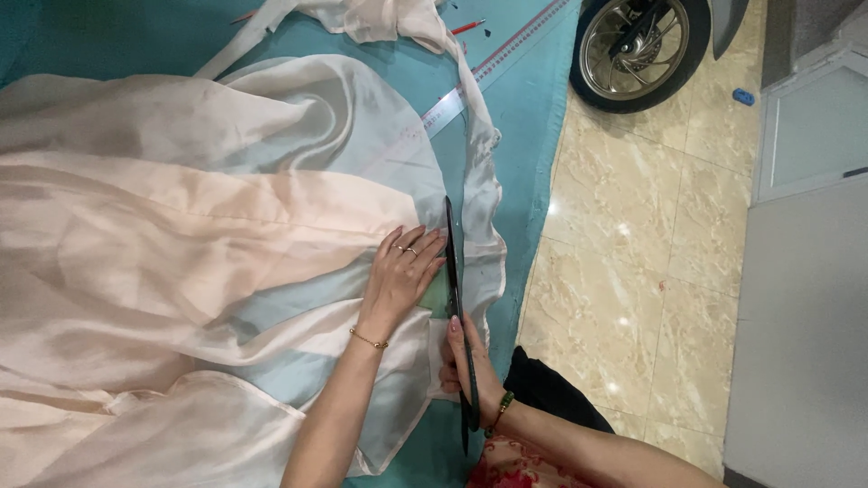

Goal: The person uses shears to cut a large piece of light-colored fabric laid out on a blue work table. They repeatedly smooth the fabric with their hands, align the edges, and make long cuts along the material, occasionally adjusting the fabric's position to continue cutting.

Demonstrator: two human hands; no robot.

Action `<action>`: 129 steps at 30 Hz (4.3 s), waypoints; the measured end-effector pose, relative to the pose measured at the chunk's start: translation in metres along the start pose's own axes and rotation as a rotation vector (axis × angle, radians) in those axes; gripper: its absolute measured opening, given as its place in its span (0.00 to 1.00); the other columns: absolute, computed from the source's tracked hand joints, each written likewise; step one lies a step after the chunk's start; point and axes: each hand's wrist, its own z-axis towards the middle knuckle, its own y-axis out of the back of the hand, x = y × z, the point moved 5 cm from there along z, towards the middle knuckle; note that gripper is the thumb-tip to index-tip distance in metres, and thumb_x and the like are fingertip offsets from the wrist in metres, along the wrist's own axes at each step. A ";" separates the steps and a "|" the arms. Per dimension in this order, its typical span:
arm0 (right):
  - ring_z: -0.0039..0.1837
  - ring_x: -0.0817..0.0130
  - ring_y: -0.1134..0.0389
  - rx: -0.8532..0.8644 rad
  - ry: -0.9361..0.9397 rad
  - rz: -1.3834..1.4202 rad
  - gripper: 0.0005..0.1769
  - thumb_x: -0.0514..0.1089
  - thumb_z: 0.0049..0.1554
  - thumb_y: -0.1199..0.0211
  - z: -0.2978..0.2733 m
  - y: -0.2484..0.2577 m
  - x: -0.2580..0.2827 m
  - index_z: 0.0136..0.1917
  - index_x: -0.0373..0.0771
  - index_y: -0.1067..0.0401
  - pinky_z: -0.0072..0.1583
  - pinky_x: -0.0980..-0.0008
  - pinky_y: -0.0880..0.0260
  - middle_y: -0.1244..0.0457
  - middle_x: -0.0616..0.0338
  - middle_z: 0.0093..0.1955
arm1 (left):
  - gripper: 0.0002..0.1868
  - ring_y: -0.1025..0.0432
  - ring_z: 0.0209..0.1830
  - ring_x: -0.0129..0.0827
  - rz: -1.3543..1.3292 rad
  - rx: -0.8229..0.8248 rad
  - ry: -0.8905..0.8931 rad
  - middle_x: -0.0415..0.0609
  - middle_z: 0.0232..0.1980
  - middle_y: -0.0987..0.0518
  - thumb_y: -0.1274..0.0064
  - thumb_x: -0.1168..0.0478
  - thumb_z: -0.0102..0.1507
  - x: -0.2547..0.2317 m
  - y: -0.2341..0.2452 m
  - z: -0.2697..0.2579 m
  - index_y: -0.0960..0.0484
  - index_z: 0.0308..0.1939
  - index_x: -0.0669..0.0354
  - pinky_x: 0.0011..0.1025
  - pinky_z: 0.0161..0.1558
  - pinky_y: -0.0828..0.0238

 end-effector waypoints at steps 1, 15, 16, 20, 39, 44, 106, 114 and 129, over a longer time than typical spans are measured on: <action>0.29 0.77 0.53 -0.015 -0.019 -0.019 0.26 0.68 0.60 0.49 -0.001 0.002 0.001 0.67 0.62 0.40 0.32 0.74 0.53 0.52 0.69 0.31 | 0.18 0.30 0.66 0.38 -0.001 -0.004 0.002 0.43 0.63 0.19 0.44 0.54 0.66 0.000 0.000 0.000 0.17 0.59 0.54 0.43 0.72 0.42; 0.31 0.77 0.51 0.076 -0.010 -0.088 0.28 0.70 0.62 0.52 0.027 0.010 0.024 0.67 0.56 0.42 0.34 0.75 0.51 0.52 0.69 0.33 | 0.18 0.30 0.67 0.38 -0.048 -0.009 -0.006 0.44 0.63 0.19 0.44 0.56 0.66 -0.002 0.005 0.003 0.17 0.58 0.56 0.44 0.71 0.41; 0.30 0.77 0.51 0.059 -0.004 -0.109 0.28 0.70 0.61 0.52 0.028 0.011 0.025 0.68 0.58 0.42 0.33 0.75 0.51 0.52 0.68 0.33 | 0.18 0.30 0.67 0.38 -0.055 -0.005 0.014 0.44 0.63 0.19 0.44 0.56 0.66 -0.002 0.005 0.003 0.16 0.58 0.56 0.44 0.71 0.41; 0.30 0.78 0.51 0.073 0.060 -0.164 0.32 0.71 0.62 0.52 0.028 0.013 0.028 0.71 0.55 0.42 0.32 0.75 0.51 0.53 0.67 0.33 | 0.18 0.30 0.67 0.38 -0.066 0.009 0.042 0.43 0.62 0.19 0.44 0.56 0.66 -0.004 0.008 0.005 0.16 0.58 0.55 0.44 0.71 0.41; 0.33 0.76 0.49 0.067 -0.043 -0.109 0.28 0.74 0.58 0.54 0.030 0.019 0.021 0.62 0.59 0.42 0.34 0.74 0.49 0.48 0.66 0.36 | 0.18 0.30 0.66 0.38 -0.065 -0.018 0.018 0.43 0.63 0.19 0.43 0.56 0.65 -0.001 0.006 0.004 0.16 0.58 0.55 0.43 0.71 0.41; 0.32 0.74 0.46 0.080 -0.060 -0.023 0.31 0.76 0.57 0.54 0.029 0.014 0.018 0.59 0.52 0.41 0.33 0.73 0.48 0.43 0.63 0.38 | 0.18 0.30 0.67 0.38 -0.060 -0.011 0.024 0.43 0.63 0.20 0.44 0.56 0.66 -0.002 0.007 0.003 0.17 0.58 0.56 0.44 0.72 0.41; 0.28 0.75 0.50 0.136 -0.022 -0.105 0.35 0.76 0.59 0.54 0.068 0.032 0.055 0.61 0.47 0.36 0.32 0.73 0.49 0.50 0.67 0.29 | 0.18 0.30 0.67 0.37 0.030 0.027 0.041 0.44 0.63 0.19 0.44 0.55 0.66 0.001 0.001 0.000 0.16 0.58 0.55 0.43 0.73 0.42; 0.35 0.75 0.41 0.055 0.537 -0.558 0.28 0.65 0.67 0.48 0.075 0.083 0.108 0.50 0.35 0.33 0.38 0.73 0.39 0.41 0.64 0.34 | 0.30 0.32 0.67 0.42 0.046 0.075 0.014 0.49 0.64 0.22 0.42 0.40 0.58 -0.007 0.007 0.006 0.17 0.55 0.58 0.45 0.72 0.47; 0.66 0.63 0.30 0.578 0.473 -0.717 0.26 0.52 0.65 0.47 0.121 0.112 0.226 0.65 0.29 0.35 0.67 0.63 0.31 0.31 0.50 0.62 | 0.27 0.21 0.42 0.42 -0.133 0.306 0.763 0.51 0.42 0.15 0.43 0.41 0.61 0.024 0.019 0.039 0.18 0.57 0.53 0.36 0.47 0.25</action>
